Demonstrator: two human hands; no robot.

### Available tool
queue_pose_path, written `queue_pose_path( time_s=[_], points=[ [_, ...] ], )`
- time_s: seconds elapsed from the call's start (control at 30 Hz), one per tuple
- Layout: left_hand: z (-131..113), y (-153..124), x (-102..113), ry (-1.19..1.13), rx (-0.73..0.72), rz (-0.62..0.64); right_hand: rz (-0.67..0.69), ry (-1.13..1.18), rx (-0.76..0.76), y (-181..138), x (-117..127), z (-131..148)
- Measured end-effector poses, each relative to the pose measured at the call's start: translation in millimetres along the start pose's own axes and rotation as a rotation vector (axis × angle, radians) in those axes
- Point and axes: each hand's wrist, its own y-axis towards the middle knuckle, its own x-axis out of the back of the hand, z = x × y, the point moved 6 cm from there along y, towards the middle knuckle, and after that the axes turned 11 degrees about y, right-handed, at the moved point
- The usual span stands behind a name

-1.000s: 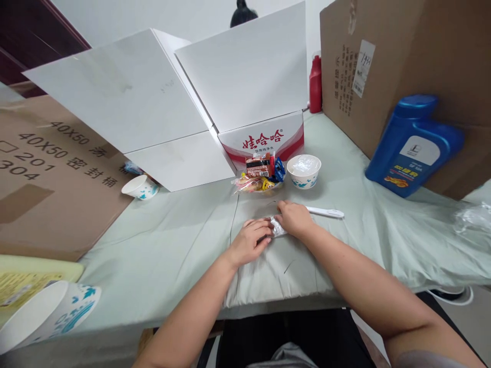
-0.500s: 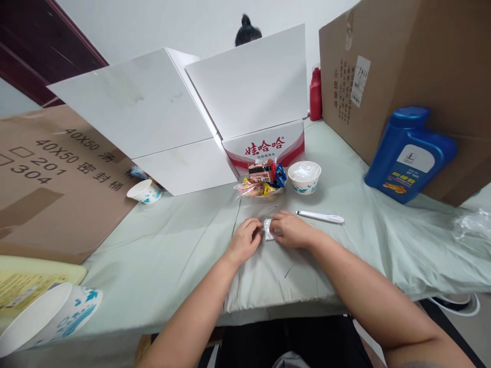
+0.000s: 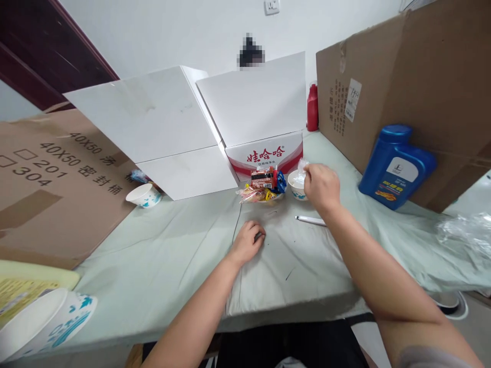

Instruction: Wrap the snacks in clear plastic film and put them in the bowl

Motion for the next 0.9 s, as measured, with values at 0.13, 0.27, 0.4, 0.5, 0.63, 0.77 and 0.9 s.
queue_pose_path(
  time_s=[0.13,0.27,0.4,0.5,0.63,0.77,0.9],
  points=[
    [0.5,-0.2,-0.7,-0.019,0.014,0.007,0.482,-0.168,-0.067,21.4,-54.9,-20.6],
    [0.3,-0.5,0.3,-0.034,0.018,0.015,0.727,-0.203,-0.106,17.9,-87.7,-29.2],
    [-0.9,-1.4,1.3,-0.042,0.019,0.028,0.743,-0.280,-0.004,17.5,-84.6,-36.2],
    [-2.2,-2.0,1.2,-0.047,0.020,0.034,0.613,-0.294,0.006,26.6,-67.0,-55.6],
    [-3.3,-1.2,1.0,-0.041,0.025,0.036,0.536,-0.277,-0.143,44.6,-50.8,-94.9],
    [-3.3,-0.1,0.8,-0.026,0.027,0.046,0.478,-0.207,-0.255,65.8,-50.5,-116.3],
    [-2.3,-0.1,0.8,-0.044,0.026,0.037,0.433,-0.040,-0.231,71.8,-63.3,-104.6]
  ],
)
